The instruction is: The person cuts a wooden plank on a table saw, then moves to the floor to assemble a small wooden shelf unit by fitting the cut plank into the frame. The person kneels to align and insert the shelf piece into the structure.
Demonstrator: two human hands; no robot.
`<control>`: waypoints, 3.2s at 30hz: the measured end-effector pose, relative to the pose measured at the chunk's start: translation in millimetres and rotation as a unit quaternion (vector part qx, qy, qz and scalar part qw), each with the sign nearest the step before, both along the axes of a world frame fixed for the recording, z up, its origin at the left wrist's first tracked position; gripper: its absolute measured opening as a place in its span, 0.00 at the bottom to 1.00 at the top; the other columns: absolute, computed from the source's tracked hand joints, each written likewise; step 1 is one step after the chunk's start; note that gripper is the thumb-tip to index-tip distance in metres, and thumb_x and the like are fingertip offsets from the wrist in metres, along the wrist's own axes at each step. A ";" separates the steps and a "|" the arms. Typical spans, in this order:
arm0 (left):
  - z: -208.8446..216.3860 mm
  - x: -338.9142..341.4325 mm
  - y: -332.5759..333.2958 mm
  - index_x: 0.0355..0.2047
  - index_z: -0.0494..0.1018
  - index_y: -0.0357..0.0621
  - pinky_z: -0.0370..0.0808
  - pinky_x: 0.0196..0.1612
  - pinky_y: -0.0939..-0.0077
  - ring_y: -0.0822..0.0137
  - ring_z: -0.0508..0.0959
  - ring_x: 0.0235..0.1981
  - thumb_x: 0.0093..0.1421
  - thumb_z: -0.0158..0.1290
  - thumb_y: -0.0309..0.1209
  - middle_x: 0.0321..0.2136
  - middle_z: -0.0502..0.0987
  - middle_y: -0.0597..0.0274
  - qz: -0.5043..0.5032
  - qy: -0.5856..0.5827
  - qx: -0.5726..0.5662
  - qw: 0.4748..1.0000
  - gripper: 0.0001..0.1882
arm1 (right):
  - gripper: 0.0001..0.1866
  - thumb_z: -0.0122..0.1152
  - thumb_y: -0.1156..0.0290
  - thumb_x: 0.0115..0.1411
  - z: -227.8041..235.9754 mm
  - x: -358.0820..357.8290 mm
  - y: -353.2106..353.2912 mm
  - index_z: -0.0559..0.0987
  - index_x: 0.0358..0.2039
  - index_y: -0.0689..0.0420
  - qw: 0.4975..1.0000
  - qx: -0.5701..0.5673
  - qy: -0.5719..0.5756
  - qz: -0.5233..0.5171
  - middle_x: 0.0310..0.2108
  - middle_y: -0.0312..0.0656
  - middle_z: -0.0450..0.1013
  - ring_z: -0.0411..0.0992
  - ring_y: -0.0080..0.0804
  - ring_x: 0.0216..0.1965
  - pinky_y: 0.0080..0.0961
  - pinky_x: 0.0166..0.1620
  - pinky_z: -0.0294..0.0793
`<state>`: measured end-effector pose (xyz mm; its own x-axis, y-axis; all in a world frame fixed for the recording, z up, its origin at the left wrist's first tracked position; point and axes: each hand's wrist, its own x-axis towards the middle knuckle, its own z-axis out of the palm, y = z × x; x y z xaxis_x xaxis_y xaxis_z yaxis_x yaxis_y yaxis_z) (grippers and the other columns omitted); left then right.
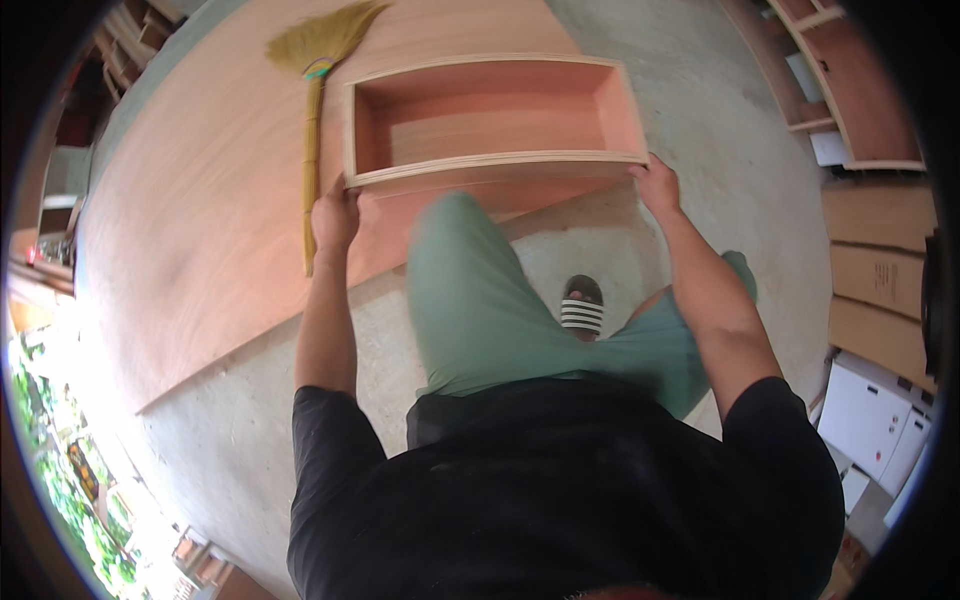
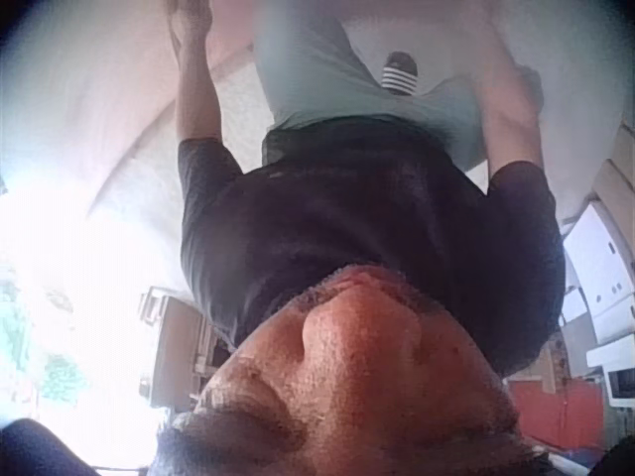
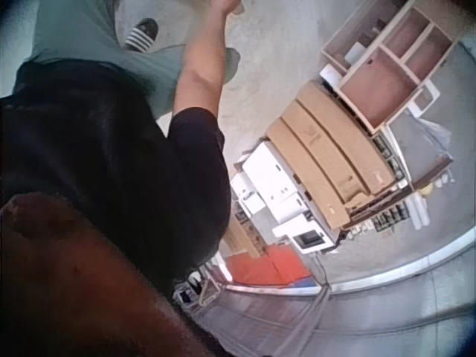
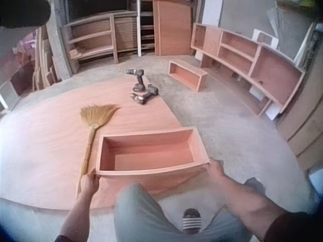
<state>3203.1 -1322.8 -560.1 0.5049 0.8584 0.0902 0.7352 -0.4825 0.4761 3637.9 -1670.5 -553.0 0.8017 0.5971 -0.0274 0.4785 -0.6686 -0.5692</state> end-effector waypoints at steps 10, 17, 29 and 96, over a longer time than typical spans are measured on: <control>-10.8 14.5 4.6 0.41 0.78 0.46 0.74 0.35 0.47 0.40 0.79 0.34 0.64 0.53 0.36 0.30 0.80 0.43 0.044 0.019 -0.010 0.999 0.10 | 0.16 0.62 0.63 0.58 -13.7 34.5 31.9 0.79 0.45 0.53 1.000 -0.011 0.017 -0.007 0.39 0.51 0.79 0.76 0.52 0.43 0.43 0.46 0.74; -18.5 0.9 13.8 0.50 0.75 0.48 0.76 0.38 0.53 0.45 0.81 0.35 0.64 0.53 0.36 0.32 0.81 0.46 0.022 0.041 0.004 0.999 0.15 | 0.18 0.62 0.69 0.59 -2.8 26.6 40.1 0.76 0.51 0.53 0.999 -0.023 0.045 0.013 0.42 0.54 0.78 0.76 0.51 0.45 0.44 0.48 0.74; 71.0 41.1 32.3 0.42 0.79 0.56 0.76 0.53 0.54 0.45 0.73 0.54 0.40 0.69 0.26 0.61 0.62 0.51 -0.147 0.251 0.021 0.956 0.25 | 0.22 0.63 0.75 0.55 43.2 44.8 73.5 0.74 0.50 0.43 0.943 -0.240 -0.011 0.229 0.45 0.48 0.78 0.76 0.49 0.48 0.43 0.45 0.75; 38.7 53.2 42.6 0.46 0.80 0.53 0.75 0.56 0.58 0.48 0.78 0.52 0.48 0.66 0.30 0.73 0.34 0.43 -0.146 0.269 -0.007 0.952 0.22 | 0.22 0.64 0.80 0.54 31.6 65.6 84.6 0.74 0.50 0.54 0.949 -0.202 0.115 0.212 0.38 0.52 0.77 0.77 0.47 0.39 0.40 0.37 0.77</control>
